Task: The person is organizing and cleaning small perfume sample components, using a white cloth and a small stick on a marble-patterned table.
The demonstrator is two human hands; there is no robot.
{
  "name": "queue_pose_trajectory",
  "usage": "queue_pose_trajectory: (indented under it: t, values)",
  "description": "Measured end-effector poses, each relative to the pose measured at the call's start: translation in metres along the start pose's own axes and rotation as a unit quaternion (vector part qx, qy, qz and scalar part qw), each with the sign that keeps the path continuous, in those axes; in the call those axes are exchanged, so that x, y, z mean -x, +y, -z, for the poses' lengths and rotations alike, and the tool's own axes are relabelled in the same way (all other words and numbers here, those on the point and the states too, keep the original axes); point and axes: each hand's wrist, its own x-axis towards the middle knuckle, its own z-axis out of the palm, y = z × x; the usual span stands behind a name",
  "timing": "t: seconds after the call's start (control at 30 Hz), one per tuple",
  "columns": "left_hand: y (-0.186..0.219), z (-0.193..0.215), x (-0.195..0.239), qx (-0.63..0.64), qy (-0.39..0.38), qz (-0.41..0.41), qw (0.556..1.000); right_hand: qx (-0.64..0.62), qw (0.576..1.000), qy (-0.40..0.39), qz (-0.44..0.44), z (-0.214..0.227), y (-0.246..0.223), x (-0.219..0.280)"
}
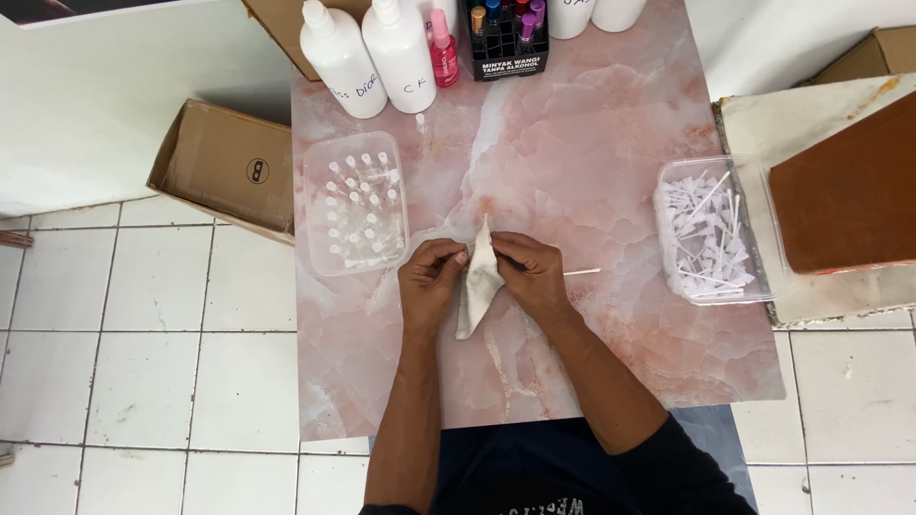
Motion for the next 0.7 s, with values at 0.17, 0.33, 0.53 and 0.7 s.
queue_pose_trajectory:
  t: [0.17,0.33,0.53,0.7]
  values:
    - [0.001,0.001,0.000,0.010,-0.007,0.012,1.000,0.006,1.000,-0.003,0.002,0.006,0.012,0.003]
    - [0.006,0.003,-0.002,0.003,-0.026,0.021,0.999,-0.015,0.999,-0.036,0.000,0.005,-0.007,-0.002]
    - [0.008,0.001,0.001,-0.026,-0.055,0.023,0.998,0.028,0.996,-0.089,-0.011,0.007,0.009,0.006]
    - [0.004,0.001,0.002,-0.020,-0.023,0.086,0.996,-0.039,0.997,-0.066,-0.020,0.005,0.014,0.006]
